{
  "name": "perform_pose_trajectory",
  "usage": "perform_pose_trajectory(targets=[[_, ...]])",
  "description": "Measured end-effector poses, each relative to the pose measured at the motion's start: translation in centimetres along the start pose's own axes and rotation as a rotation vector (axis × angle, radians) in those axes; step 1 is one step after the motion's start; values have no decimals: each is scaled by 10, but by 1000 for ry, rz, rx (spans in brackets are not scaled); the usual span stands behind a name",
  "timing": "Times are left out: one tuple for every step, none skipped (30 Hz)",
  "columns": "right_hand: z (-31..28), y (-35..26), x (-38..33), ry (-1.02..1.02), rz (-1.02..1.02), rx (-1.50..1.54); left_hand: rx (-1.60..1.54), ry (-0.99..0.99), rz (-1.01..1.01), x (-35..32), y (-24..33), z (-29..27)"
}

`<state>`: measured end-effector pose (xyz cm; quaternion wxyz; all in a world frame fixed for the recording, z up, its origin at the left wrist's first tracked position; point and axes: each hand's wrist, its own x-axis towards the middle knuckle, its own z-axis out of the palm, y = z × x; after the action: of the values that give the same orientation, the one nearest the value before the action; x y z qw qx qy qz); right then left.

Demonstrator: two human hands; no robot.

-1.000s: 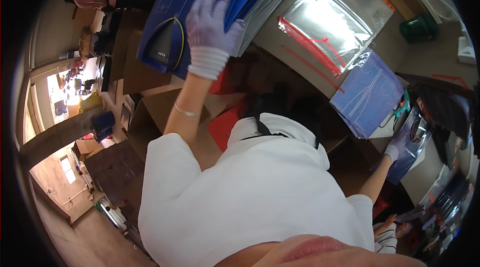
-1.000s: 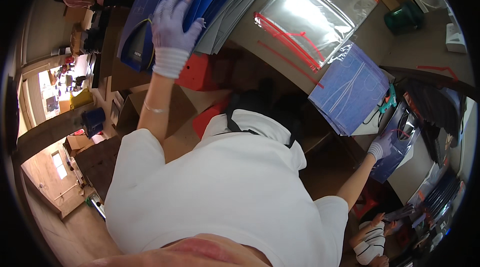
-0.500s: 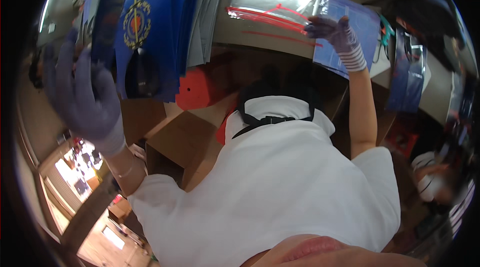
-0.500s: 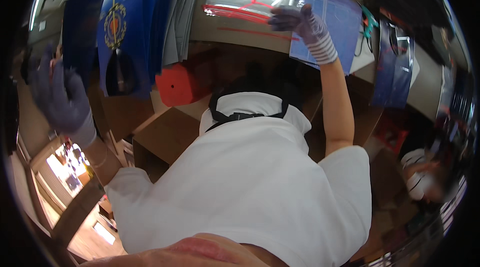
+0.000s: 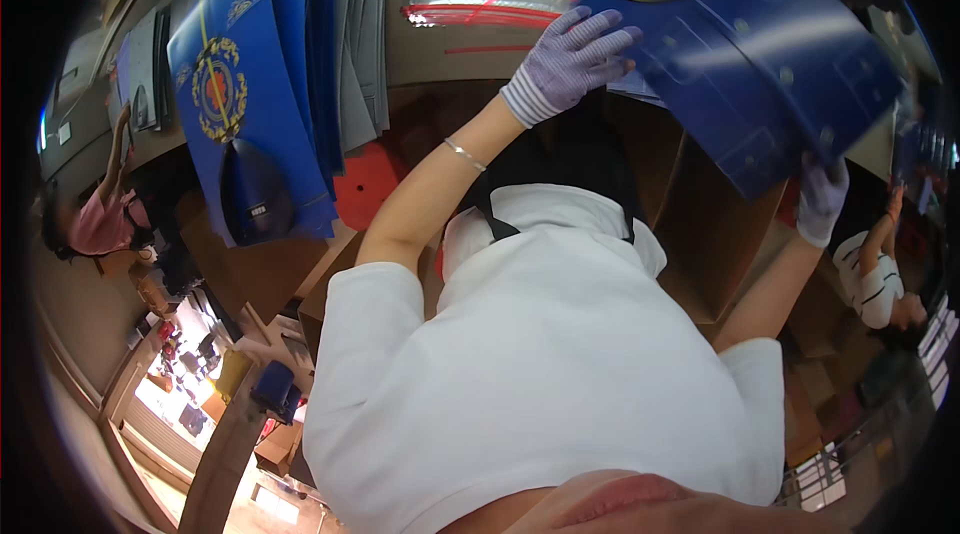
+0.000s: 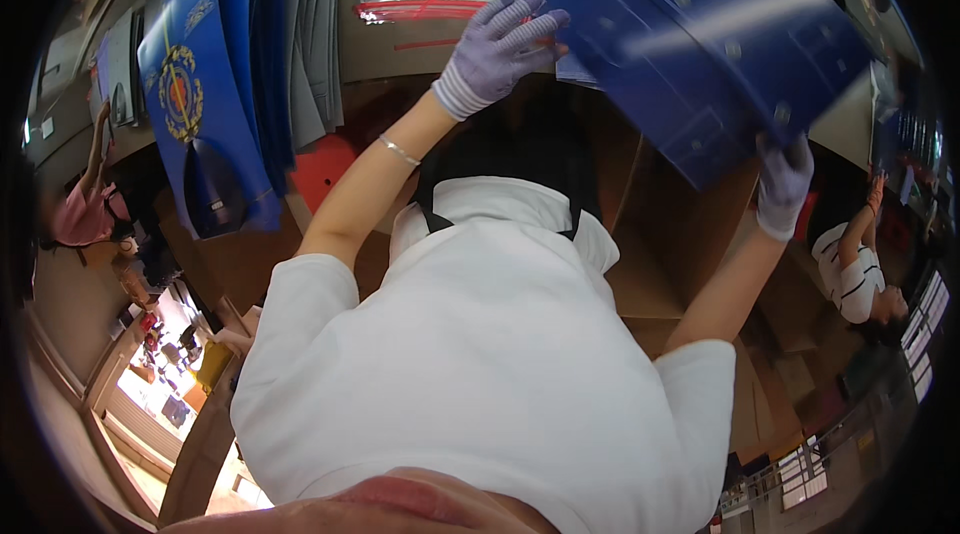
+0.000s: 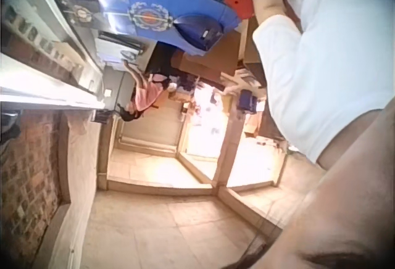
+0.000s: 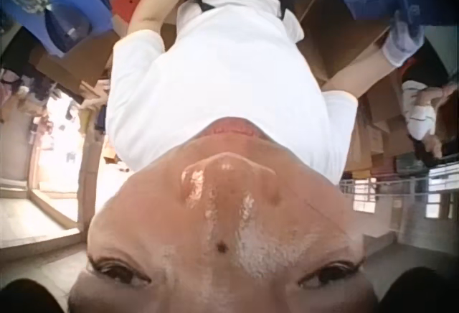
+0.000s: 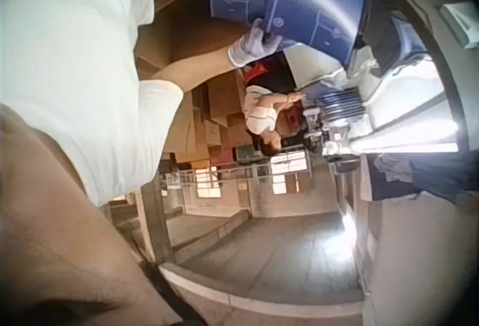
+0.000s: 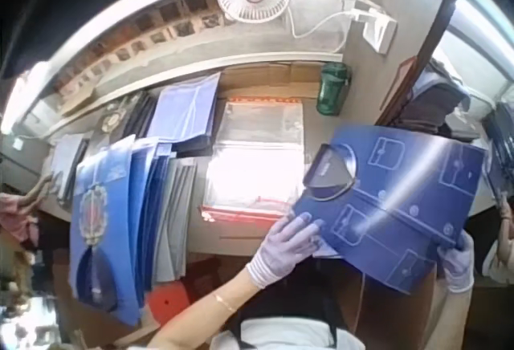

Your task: Packaging blue and yellow folders into plastic sleeves and placing them into a cardboard box.

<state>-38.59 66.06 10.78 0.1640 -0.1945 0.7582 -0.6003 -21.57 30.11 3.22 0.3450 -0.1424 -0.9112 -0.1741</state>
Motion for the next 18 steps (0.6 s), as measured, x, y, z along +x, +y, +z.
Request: perform_pose_trajectory(targets=[[-18, 12, -14, -1, 73, -26, 2, -68, -160, -15, -7, 21], [-34, 21, -29, 5, 148, -58, -5, -135, -316, -28, -16, 43], [-46, 29, -38, -13, 275, -172, 17, -203, -465, -48, -38, 57], [-73, 60, -49, 9, 386, -97, 28, -162, -520, -58, -63, 64], [-88, 94, -60, 18, 494, -11, 200, -195, -557, -71, -89, 69], [-71, 116, -67, 78, 425, 81, 237, -247, -651, -86, -115, 68], [-51, 128, -78, 156, 369, 168, 294, -344, -685, -86, -122, 66], [-28, 127, -74, 203, 569, 391, 225, -497, -633, -93, -132, 64], [-3, 124, -67, 253, 760, 615, 155, -642, -572, -95, -143, 66], [20, 125, -63, 267, 753, 588, 160, -645, -569, -95, -149, 72], [35, 128, -58, 275, 743, 560, 115, -670, -629, -99, -151, 76], [38, 136, -55, 62, 763, 658, 57, -698, -677, -94, -149, 83], [38, 140, -54, -7, 808, 678, 54, -701, -666, -91, -146, 88], [37, 143, -56, 111, 823, 716, 51, -632, -759, -87, -142, 94], [42, 142, -54, 219, 840, 757, 56, -564, -858, -86, -140, 96], [30, 149, -56, 77, 822, 891, 72, -599, -943, -79, -139, 100], [17, 156, -57, -69, 797, 1020, 65, -599, -939, -78, -137, 104], [19, 153, -54, -55, 816, 970, -96, -485, -1013, -80, -138, 105]])
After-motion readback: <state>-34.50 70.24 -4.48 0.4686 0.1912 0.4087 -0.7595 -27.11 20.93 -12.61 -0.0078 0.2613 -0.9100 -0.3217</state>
